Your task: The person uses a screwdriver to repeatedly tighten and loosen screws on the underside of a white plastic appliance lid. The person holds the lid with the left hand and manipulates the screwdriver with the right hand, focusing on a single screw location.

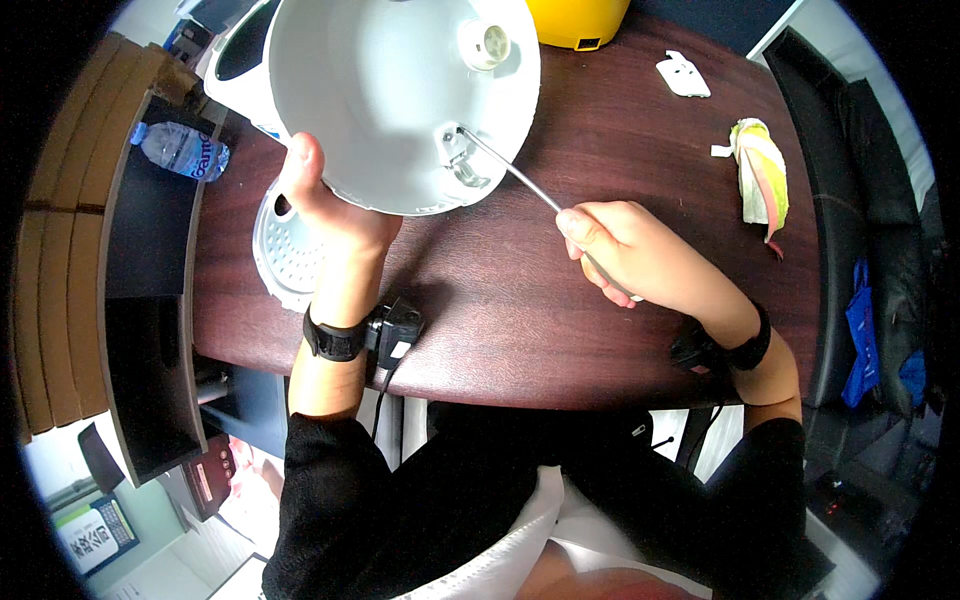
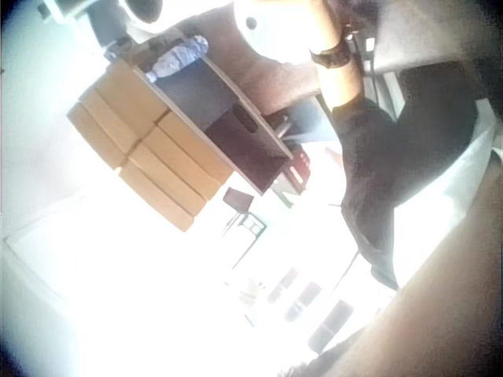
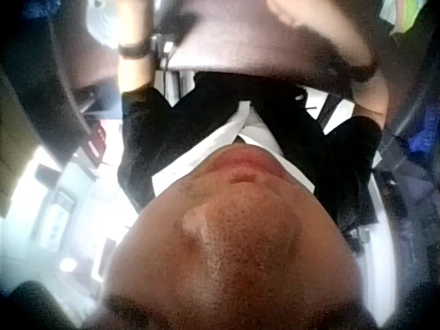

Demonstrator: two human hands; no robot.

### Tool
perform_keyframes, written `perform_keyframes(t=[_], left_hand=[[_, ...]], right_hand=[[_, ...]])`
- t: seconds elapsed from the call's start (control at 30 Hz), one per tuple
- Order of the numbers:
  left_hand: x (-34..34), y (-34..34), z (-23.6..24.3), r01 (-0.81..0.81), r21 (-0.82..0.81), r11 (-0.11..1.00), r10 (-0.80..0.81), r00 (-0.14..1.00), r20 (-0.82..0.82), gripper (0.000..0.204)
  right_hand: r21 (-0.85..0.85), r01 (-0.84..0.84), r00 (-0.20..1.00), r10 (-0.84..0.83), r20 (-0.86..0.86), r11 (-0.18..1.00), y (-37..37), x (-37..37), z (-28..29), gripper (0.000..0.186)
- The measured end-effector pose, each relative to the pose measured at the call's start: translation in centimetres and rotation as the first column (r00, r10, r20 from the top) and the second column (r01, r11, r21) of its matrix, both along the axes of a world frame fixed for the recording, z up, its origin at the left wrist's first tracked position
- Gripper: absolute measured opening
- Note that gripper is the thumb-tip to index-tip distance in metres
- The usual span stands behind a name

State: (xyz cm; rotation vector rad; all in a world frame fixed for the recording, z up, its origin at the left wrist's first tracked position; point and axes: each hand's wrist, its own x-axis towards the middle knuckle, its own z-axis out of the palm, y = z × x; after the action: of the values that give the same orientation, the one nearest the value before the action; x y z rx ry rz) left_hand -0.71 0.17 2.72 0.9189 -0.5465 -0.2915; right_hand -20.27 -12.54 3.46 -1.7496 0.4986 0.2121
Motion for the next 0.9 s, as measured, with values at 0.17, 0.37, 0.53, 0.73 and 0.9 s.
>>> perform_keyframes(t=[0.17,0.37,0.53,0.73,0.9], left_hand=[[-0.3,0.5,-0.2,-0.001,0.106,0.994,-0.009,0.996,0.09,0.066],[-1.0,-0.1,-0.2,-0.071,-0.015,0.997,0.071,0.997,-0.001,0.066],[0.0,1.2,-1.1,-0.017,0.059,0.998,0.011,0.994,0.105,0.075],[-0.1,1.1,-0.9,0.017,0.061,0.998,-0.021,0.998,0.063,0.079],[-0.4,0.8,-1.2,0.05,-0.082,0.995,-0.05,0.999,0.002,0.066]], right_hand=[[-0.035,-0.011,0.999,0.009,-0.04,0.999,-0.3,-0.2,0.6,0.045],[0.033,0.009,1.0,-0.008,-0.009,0.999,-0.5,-0.4,0.6,0.044],[0.037,-0.012,1.0,0.012,0.016,0.999,-0.1,-0.3,0.5,0.043],[0.087,-0.072,0.997,0.071,0.006,0.994,0.1,0.1,0.0,0.041],[0.263,-0.067,0.998,0.067,0.007,0.962,-0.1,0.2,-1.0,0.044]])
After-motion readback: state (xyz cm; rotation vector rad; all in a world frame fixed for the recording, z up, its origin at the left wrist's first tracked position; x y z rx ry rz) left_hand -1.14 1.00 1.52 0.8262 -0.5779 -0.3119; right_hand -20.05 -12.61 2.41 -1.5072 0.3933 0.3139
